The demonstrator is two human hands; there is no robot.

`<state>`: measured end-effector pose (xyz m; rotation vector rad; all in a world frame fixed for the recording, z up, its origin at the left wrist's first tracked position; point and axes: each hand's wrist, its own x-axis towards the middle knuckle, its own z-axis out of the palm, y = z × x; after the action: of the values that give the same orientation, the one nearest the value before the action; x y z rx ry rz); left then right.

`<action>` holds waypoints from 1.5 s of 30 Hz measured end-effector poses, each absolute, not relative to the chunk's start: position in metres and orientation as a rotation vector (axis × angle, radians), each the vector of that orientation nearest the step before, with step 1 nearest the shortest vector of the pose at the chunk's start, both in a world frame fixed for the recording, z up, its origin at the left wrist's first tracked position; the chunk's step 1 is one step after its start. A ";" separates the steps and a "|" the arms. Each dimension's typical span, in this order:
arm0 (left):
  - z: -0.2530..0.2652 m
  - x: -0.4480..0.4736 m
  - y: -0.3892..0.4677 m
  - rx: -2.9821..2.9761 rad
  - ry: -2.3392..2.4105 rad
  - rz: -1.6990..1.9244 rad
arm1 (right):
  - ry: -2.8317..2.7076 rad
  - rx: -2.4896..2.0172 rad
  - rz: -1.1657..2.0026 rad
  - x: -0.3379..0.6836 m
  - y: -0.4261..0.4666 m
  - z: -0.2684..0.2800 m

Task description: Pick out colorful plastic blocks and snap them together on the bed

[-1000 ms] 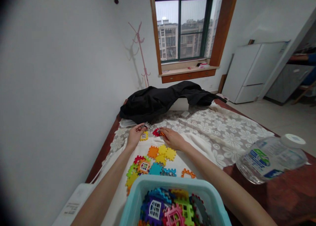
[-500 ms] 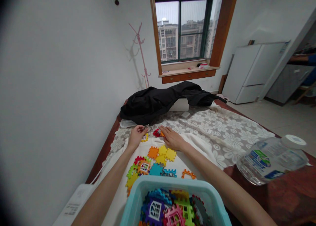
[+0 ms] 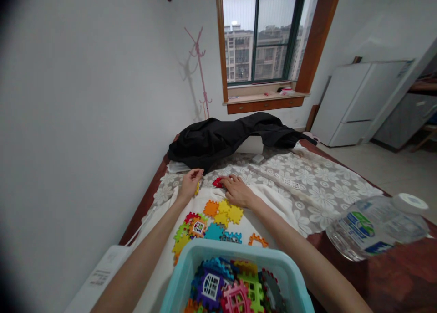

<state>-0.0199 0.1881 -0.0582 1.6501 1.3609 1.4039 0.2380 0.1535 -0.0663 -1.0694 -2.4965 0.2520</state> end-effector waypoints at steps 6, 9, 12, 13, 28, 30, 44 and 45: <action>-0.049 -0.017 0.177 1.696 1.346 1.314 | -2.479 -1.145 0.163 0.238 0.155 -0.071; -0.046 -0.013 0.167 1.781 1.318 1.211 | -2.507 -1.112 0.211 0.238 0.156 -0.074; -0.042 -0.008 0.160 1.883 1.267 1.095 | -2.528 -1.120 0.242 0.237 0.156 -0.072; -0.040 -0.005 0.158 1.918 1.250 1.049 | -2.533 -1.129 0.230 0.237 0.156 -0.071; 0.002 0.021 0.123 2.309 1.215 0.243 | -2.366 -1.155 0.235 0.241 0.156 -0.073; 0.009 0.015 0.123 2.309 1.171 0.143 | -2.319 -1.121 0.246 0.241 0.155 -0.072; 0.018 0.003 0.120 2.295 1.229 -0.178 | -2.013 -1.066 0.433 0.250 0.161 -0.074; 0.018 0.002 0.121 2.292 1.228 -0.154 | -1.969 -1.078 0.433 0.250 0.161 -0.074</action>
<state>0.0017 0.1206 0.0182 2.2924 1.2279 -0.1544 0.2499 0.1611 -0.0740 -1.0785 -1.9689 0.4326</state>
